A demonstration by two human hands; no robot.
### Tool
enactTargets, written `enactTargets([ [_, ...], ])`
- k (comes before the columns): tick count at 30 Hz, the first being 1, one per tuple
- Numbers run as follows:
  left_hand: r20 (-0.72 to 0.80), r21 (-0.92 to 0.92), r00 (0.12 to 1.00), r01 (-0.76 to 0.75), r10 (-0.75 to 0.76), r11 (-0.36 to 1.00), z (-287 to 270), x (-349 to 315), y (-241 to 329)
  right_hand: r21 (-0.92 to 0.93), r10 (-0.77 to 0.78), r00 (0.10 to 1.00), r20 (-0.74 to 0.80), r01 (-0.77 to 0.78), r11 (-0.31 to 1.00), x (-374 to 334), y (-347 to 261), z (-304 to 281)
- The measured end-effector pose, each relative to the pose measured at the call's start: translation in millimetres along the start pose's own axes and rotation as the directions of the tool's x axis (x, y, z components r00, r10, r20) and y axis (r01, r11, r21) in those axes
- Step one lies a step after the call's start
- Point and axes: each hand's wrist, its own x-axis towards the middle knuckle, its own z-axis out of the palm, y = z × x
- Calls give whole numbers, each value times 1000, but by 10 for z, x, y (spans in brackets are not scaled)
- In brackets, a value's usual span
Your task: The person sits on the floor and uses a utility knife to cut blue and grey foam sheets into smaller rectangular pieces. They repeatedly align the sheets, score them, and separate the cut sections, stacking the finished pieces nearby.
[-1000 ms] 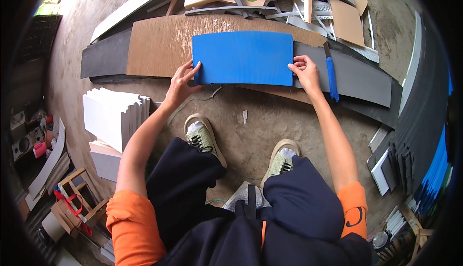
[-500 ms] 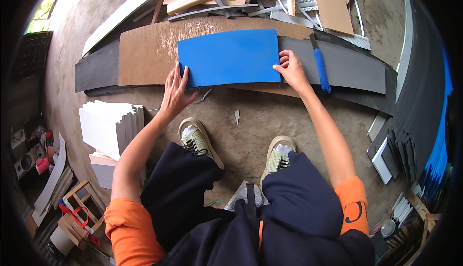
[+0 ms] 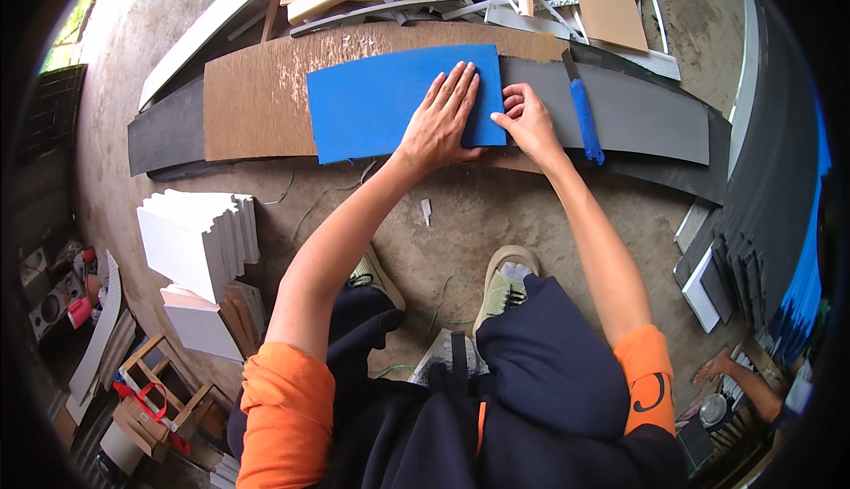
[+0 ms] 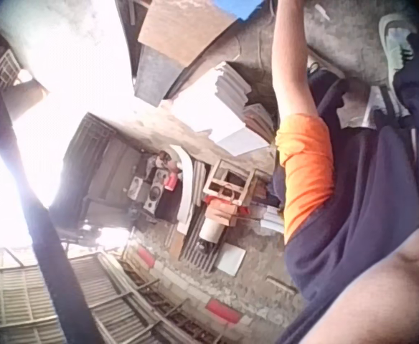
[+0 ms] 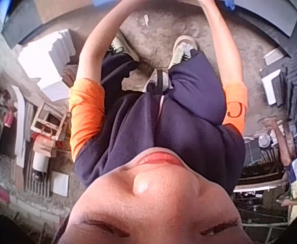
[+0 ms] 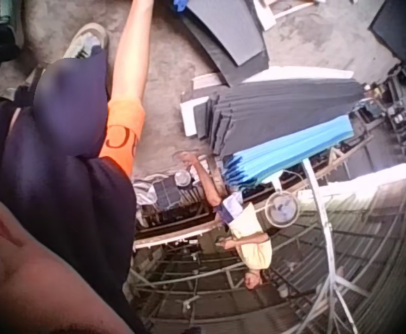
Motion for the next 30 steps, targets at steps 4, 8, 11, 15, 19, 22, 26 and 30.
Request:
enactTargets([
  [4,7,-10,1000,-5,5,1000,22,-11,10,7,-26,1000,-18,26,1000,-21,31,23],
  [8,8,12,1000,0,-1,1000,16,-26,20,-49,-44,998,-35,42,998,-20,9,46],
  [11,26,0,1000,6,-6,1000,11,20,47,-63,-51,998,-45,49,997,-10,2,20],
  [15,77,64,996,42,-47,997,-16,-20,42,-292,-226,952,-206,161,943,-174,-114,-123],
  [19,126,159,991,30,-51,987,-35,-22,67,-685,-276,895,-351,-45,727,-190,29,-590],
  [22,173,209,983,27,-64,977,-44,0,62,-699,-96,960,-263,-121,704,-169,23,-670],
  [26,247,196,969,-24,-25,980,-76,104,27,-627,-167,954,-251,-28,779,-88,200,-760],
  [30,372,137,927,-9,-43,990,-146,182,-139,-58,191,974,-125,-199,978,-75,-273,-927],
])
